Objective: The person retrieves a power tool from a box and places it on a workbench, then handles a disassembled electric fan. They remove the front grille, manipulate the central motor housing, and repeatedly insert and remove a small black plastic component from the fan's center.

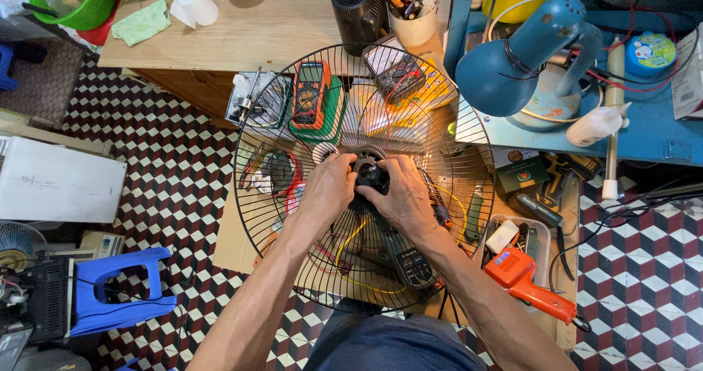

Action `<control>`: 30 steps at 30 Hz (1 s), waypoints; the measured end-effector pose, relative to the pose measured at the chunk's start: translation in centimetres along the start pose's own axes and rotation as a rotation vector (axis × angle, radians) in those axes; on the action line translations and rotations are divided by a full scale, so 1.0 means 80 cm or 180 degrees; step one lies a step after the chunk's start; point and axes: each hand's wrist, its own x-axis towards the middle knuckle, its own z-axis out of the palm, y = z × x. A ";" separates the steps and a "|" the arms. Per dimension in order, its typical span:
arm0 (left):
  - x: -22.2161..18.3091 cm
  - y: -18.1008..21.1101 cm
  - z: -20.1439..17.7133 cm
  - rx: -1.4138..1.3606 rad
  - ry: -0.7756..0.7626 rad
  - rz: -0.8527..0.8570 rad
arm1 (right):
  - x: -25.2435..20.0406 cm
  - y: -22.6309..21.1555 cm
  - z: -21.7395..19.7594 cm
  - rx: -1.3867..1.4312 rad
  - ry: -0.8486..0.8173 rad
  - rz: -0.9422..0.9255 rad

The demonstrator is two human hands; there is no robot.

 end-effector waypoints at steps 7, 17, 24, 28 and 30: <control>0.015 -0.019 0.020 -0.0109 0.0274 0.0292 | 0.006 -0.012 0.005 -0.0377 0.0072 0.0317; 0.017 -0.011 0.016 -0.0249 0.0314 0.0671 | 0.020 0.000 -0.033 0.0179 -0.0833 0.0148; -0.007 0.013 -0.016 0.0036 -0.0293 0.0103 | 0.005 0.006 -0.023 -0.0075 -0.0479 -0.0134; -0.006 0.023 -0.010 0.0507 -0.0215 0.0249 | 0.004 0.003 -0.026 -0.0282 -0.0326 -0.0463; -0.003 0.023 -0.001 0.0809 -0.0083 0.0375 | 0.005 0.002 -0.030 -0.0295 -0.0473 -0.0318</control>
